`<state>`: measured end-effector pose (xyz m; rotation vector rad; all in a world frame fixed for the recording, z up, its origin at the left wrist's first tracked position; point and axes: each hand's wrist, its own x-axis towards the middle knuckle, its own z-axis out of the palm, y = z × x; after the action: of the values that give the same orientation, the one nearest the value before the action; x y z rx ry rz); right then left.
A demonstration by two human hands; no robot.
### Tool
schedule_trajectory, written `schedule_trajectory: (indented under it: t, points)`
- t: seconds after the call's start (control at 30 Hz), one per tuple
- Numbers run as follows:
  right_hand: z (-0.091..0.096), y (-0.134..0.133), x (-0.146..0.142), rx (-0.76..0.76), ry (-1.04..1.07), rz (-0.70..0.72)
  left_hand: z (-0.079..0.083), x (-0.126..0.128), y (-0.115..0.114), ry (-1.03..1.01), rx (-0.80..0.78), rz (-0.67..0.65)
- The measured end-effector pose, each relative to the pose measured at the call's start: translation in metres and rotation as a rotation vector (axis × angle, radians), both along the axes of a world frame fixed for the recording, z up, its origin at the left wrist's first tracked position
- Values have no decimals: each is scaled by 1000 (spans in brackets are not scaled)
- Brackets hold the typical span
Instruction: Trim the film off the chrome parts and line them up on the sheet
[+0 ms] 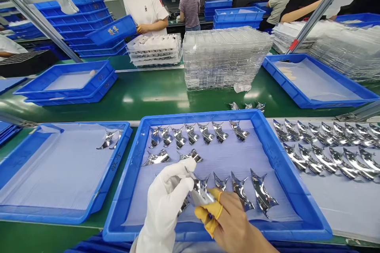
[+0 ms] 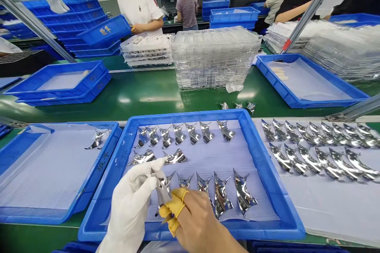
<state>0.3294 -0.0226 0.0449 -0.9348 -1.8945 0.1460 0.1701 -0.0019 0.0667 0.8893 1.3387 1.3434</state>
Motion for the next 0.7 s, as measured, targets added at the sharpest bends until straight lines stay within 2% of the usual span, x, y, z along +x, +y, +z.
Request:
schedule_trajectory:
  t: [0.3, 0.4, 0.57, 0.7]
  points:
    - [-7, -1, -6, 9, -6, -31, 9, 17, -2, -112, -77, 51]
    - [-13, -2, -3, 11, -10, -20, 7, 14, 0, -34, -74, 65]
    - [-17, -3, 3, 28, -39, 28, 1, 1, 4, 68, 25, 79]
    - [-16, -2, 6, 16, -57, -13, 0, -3, 1, 134, 89, 90]
